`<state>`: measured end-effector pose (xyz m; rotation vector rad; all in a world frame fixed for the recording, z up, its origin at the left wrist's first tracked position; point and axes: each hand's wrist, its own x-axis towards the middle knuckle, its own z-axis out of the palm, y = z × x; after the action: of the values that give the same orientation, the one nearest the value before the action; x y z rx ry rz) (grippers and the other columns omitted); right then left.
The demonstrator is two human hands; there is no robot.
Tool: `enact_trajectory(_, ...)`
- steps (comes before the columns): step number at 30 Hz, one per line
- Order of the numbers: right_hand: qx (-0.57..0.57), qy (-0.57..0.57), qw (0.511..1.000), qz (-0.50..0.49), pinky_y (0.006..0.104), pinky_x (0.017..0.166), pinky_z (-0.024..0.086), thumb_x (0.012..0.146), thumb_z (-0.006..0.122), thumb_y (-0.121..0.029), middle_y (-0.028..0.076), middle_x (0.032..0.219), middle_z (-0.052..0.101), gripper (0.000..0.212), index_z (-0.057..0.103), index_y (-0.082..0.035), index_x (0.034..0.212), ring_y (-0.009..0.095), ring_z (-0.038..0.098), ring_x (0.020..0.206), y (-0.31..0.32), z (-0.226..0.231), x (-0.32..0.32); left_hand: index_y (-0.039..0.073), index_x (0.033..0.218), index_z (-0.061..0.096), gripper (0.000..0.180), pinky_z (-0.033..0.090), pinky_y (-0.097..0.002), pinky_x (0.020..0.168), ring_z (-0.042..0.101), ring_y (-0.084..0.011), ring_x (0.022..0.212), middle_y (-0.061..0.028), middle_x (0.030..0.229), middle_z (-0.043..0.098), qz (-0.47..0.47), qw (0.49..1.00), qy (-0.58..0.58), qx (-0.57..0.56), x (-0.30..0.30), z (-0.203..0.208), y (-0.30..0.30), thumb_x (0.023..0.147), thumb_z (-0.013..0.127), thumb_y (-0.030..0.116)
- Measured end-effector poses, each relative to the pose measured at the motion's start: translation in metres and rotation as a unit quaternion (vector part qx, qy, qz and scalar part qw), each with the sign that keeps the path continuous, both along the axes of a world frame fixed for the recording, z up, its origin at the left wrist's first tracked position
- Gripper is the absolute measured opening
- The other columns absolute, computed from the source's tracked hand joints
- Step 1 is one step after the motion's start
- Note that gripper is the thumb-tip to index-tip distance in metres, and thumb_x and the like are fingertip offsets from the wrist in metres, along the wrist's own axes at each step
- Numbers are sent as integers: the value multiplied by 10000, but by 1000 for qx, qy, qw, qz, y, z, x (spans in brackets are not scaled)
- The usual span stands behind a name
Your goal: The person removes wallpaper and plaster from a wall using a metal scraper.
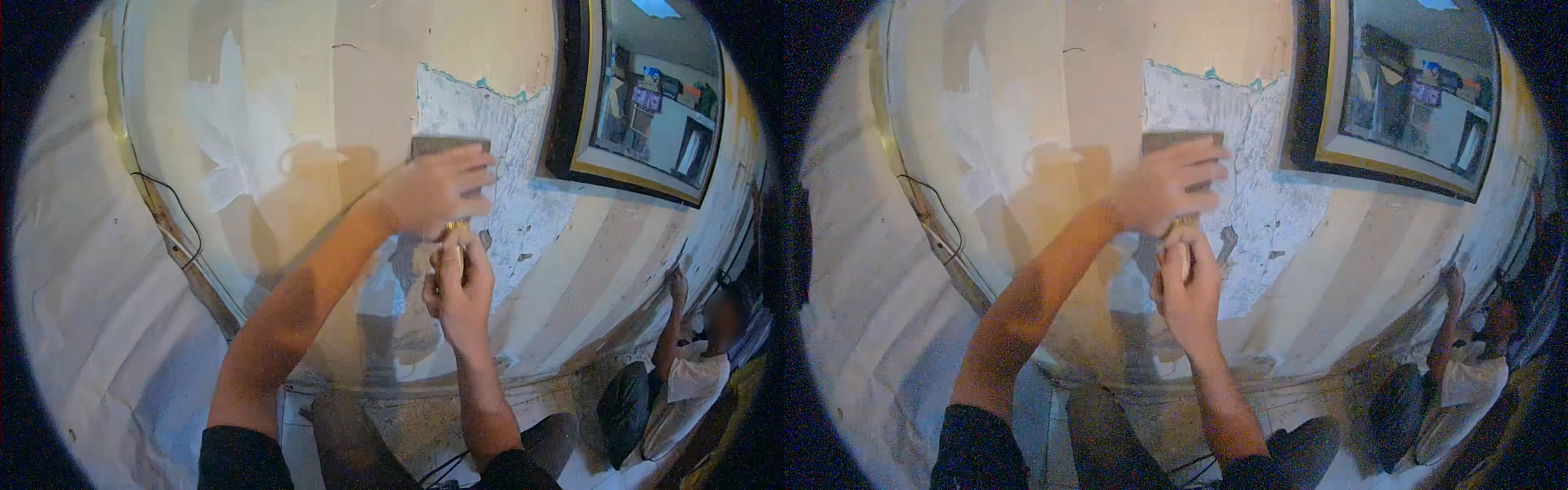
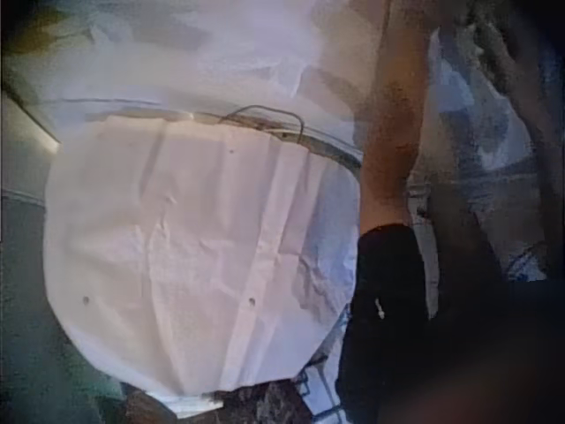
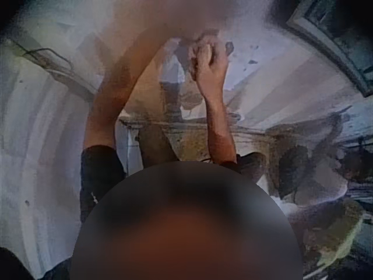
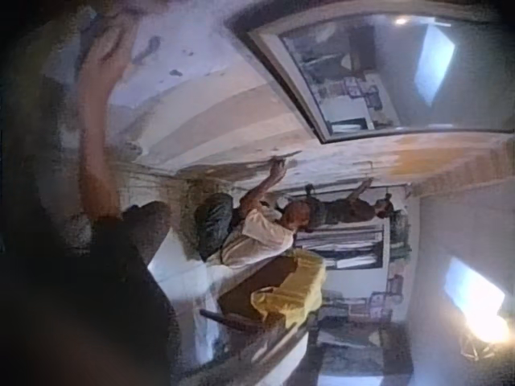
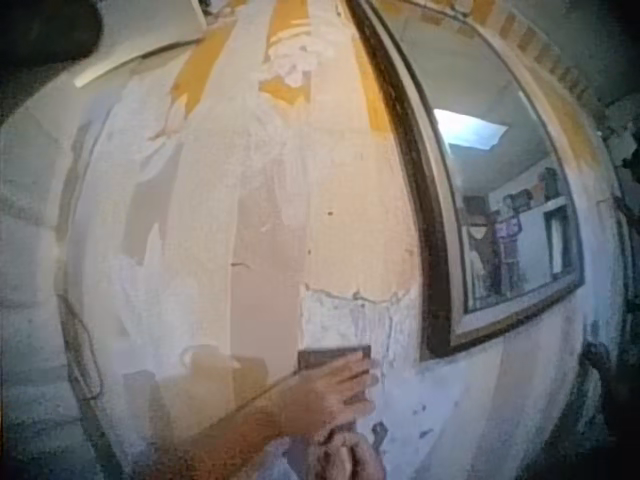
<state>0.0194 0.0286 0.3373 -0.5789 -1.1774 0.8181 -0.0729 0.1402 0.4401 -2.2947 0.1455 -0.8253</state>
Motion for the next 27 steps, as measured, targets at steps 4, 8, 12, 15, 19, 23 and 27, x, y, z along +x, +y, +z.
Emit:
enact_trajectory(4,-44,-10,999,-19,195,346,258,1020,444,-189,-10,732,441,136,489,-61,1012,35,354,426,-2,-5,-3,122,878,646,321,348,-449,1100,488,-313,1212,-119,1083,592,34,998,52,22,0,-6,-4,591,703,254)
enact_trajectory(8,-1,0,1000,-10,208,393,345,992,466,-148,-23,708,481,87,502,-70,977,35,423,471,4,-5,3,103,835,616,278,385,-482,1088,475,-338,1253,-123,1082,580,-4,1000,-6,-31,1,-4,-4,591,680,221)
enact_trajectory(12,22,-22,999,6,200,368,294,1003,457,-165,-17,718,464,98,491,-73,991,35,388,453,4,-1,5,94,852,618,299,389,-486,1079,470,-336,1259,-123,1106,579,36,999,20,6,0,1,-2,600,678,245)
enact_trajectory(15,18,-22,1000,-1,207,381,319,987,473,-146,-22,702,482,71,493,-80,970,38,415,462,9,0,9,87,869,615,324,390,-489,1076,464,-338,1264,-128,1141,576,26,1000,-1,8,4,2,0,600,685,253)
enact_trajectory(19,-13,-72,997,-14,218,412,339,971,496,-133,-23,700,488,74,517,-65,990,52,438,484,13,-28,36,104,982,621,436,361,-484,1100,424,-347,1304,-136,1286,529,51,998,10,-24,7,-11,-8,604,721,295)
enact_trajectory(23,-89,-253,962,-53,303,680,473,922,589,-163,42,858,624,155,632,-33,995,122,578,756,-19,-110,104,200,1287,549,672,277,-489,1140,324,-348,1383,-138,1474,370,121,981,132,-79,-22,-35,-31,668,763,349)
enact_trajectory(27,-160,-249,953,-68,237,478,385,916,612,-229,-22,654,519,213,590,-47,807,53,474,549,-84,-219,167,168,1317,542,629,216,-531,1144,297,-347,1395,-149,1475,371,150,981,-84,-87,-63,-24,-31,730,724,299)
